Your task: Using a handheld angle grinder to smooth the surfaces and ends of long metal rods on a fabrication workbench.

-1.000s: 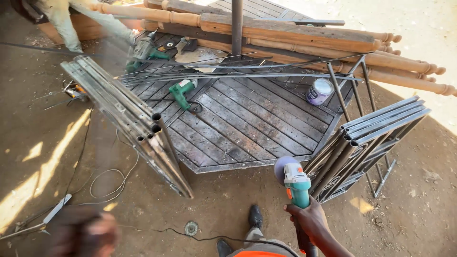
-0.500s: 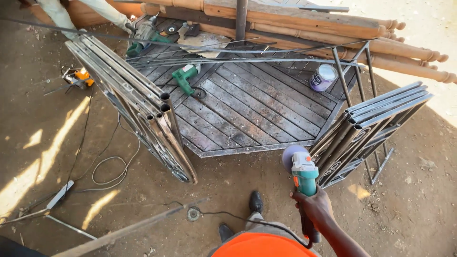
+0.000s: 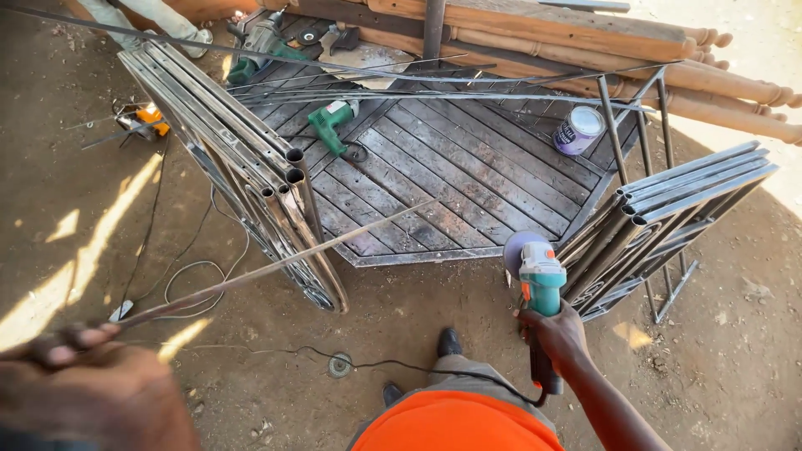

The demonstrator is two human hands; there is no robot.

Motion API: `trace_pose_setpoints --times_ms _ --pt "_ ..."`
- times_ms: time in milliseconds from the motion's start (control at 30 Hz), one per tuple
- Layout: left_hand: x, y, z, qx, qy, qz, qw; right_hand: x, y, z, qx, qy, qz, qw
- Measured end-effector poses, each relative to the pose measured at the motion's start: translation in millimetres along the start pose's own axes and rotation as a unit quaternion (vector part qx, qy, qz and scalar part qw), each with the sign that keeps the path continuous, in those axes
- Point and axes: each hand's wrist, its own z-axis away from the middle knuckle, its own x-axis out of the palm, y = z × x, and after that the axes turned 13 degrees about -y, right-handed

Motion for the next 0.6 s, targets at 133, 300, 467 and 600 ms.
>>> trace_pose_setpoints --times_ms 133,300,467,600 --pt "-8.5 -37.0 9.7 -0.061 0.206 0.070 0.974 -3.3 -18.1 -19.1 0.015 -0.009 0.021 1.000" --pt "-63.1 -104.6 12.3 -0.048 0.386 0.016 0.921 -17.2 -27.6 -81.7 0.040 -0.001 0.177 0.983" --pt "-104.4 -158.5 20.0 -0.045 0.470 0.016 0.882 -27.0 -51.8 -156.2 0.033 -0.034 0.326 0.944" --pt "-201.0 -194.9 39.9 -0.052 0.457 -0.081 0.884 -35.7 -44.1 -223.2 0.024 -0.071 0.451 0.889"
